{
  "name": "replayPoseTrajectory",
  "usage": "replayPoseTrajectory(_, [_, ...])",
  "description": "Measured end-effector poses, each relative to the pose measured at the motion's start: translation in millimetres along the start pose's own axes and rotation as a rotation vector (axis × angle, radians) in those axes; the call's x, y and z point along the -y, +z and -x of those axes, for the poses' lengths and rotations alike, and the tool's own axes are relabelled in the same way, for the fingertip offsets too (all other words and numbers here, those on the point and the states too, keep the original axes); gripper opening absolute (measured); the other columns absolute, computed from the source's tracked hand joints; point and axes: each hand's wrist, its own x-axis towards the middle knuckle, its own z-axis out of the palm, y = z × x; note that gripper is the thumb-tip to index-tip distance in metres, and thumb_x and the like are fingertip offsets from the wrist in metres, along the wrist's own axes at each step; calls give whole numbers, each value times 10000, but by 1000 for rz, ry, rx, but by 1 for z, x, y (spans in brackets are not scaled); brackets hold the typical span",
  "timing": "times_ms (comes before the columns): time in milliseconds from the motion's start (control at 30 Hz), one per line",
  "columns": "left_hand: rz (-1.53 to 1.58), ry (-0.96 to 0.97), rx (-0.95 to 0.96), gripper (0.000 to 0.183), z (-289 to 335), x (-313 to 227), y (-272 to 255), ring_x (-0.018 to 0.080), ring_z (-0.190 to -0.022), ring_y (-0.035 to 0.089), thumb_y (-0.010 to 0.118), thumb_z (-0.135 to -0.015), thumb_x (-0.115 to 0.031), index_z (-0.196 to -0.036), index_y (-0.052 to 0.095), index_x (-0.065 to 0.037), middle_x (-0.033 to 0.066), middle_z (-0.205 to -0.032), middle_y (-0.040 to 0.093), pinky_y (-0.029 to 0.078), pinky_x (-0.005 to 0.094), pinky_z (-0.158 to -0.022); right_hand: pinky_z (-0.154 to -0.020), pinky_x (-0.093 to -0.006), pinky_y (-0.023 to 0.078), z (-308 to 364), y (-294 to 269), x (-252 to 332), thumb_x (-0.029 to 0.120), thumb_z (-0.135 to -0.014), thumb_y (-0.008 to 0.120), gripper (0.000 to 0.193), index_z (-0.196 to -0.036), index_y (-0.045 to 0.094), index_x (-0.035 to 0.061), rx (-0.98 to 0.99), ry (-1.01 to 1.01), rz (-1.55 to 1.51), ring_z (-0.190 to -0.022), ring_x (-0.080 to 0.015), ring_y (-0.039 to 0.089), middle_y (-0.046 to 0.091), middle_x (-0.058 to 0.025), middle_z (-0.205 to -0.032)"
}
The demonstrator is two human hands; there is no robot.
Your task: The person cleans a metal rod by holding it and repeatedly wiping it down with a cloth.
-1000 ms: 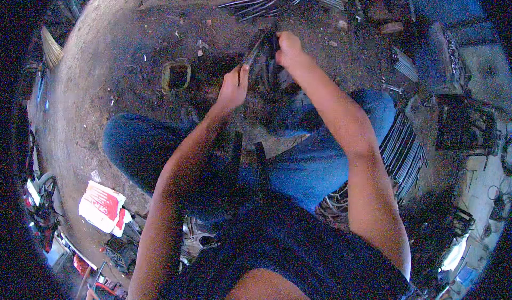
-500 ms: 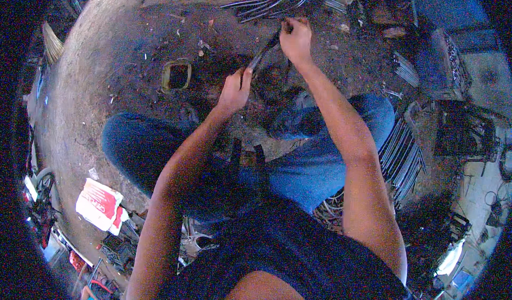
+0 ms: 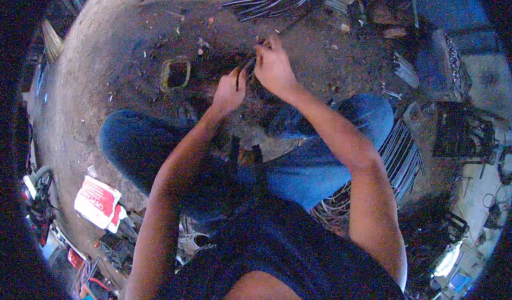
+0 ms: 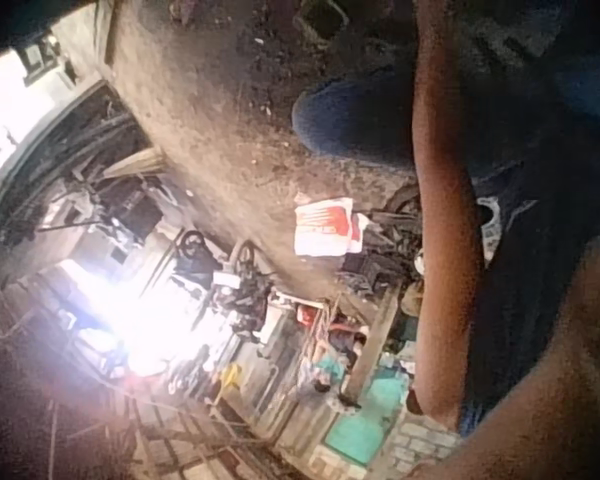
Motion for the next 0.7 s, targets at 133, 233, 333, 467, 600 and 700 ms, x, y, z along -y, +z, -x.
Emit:
replayPoseTrajectory(133, [30, 56, -28, 329, -7, -3, 0, 466, -687, 565, 445, -928, -250, -835, 538, 51, 313, -705, 558, 446, 532, -622, -703, -423, 466, -37, -6, -32, 12, -771, 554, 119, -848, 640, -15, -105, 17, 78, -800, -377, 568, 557, -190, -831])
replayPoseTrajectory(233, [24, -32, 52, 329, -7, -13, -5, 461, -691, 566, 439, -929, -247, -843, 542, 53, 312, -706, 558, 448, 523, -620, -730, -429, 477, -26, 3, -34, -2, -760, 544, 119, -838, 634, -6, -75, 10, 115, -815, -390, 573, 565, -195, -831])
replayPoseTrajectory(333, [142, 48, 37, 331, -5, 1, -6, 456, -696, 567, 435, -930, -247, -839, 540, 54, 304, -718, 563, 447, 522, -618, -768, -430, 472, 1, 3, 13, -15, -762, 528, 114, -823, 624, -11, 57, -114, 11, -840, -391, 575, 571, -205, -832])
replayPoseTrajectory(467, [34, 14, 14, 303, -6, -9, -4, 455, -697, 570, 446, -924, -225, -837, 543, 49, 292, -726, 571, 447, 525, -616, -718, -453, 466, -48, -14, -35, 19, -779, 524, 120, -824, 627, -22, -63, 43, 179, -800, -401, 570, 572, -222, -840])
replayPoseTrajectory(600, [1, 137, -22, 327, 0, 6, -4, 459, -713, 576, 435, -930, -248, -839, 544, 47, 293, -730, 579, 454, 528, -629, -717, -455, 479, 3, 2, 13, 14, -771, 524, 149, -850, 644, -27, 65, -144, 15, -806, -401, 584, 580, -224, -858])
replayPoseTrajectory(700, [28, 57, 32, 327, -10, -4, 0, 454, -721, 582, 431, -929, -251, -862, 550, 46, 290, -735, 582, 459, 529, -633, -730, -454, 485, -34, -10, -35, -15, -759, 525, 145, -844, 642, -26, 42, -76, 123, -789, -403, 589, 578, -217, -878])
